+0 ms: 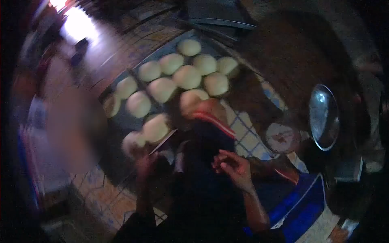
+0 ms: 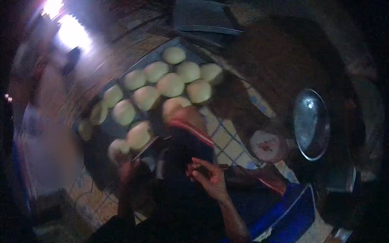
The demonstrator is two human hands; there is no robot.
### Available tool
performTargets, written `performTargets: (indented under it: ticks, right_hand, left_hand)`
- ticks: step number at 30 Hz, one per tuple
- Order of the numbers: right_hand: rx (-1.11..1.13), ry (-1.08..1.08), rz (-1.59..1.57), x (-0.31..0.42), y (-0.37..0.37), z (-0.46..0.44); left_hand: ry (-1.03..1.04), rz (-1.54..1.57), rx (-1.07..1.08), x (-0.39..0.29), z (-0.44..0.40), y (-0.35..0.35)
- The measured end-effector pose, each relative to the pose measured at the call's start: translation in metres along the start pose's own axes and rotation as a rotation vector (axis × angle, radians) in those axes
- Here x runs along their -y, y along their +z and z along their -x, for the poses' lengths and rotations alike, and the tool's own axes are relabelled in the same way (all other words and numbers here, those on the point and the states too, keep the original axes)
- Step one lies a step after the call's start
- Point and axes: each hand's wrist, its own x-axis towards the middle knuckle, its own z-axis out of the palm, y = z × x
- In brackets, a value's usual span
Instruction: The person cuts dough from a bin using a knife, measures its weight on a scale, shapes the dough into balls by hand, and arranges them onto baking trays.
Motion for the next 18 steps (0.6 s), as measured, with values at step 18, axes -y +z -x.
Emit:
performTargets:
  ticks: [18]
  right_hand:
    - [-1.73, -0.428, 0.55, -0.011, -0.206, 0.305]
  left_hand:
    - [0.61, 1.35, 1.486, -0.429, 0.208, -0.1]
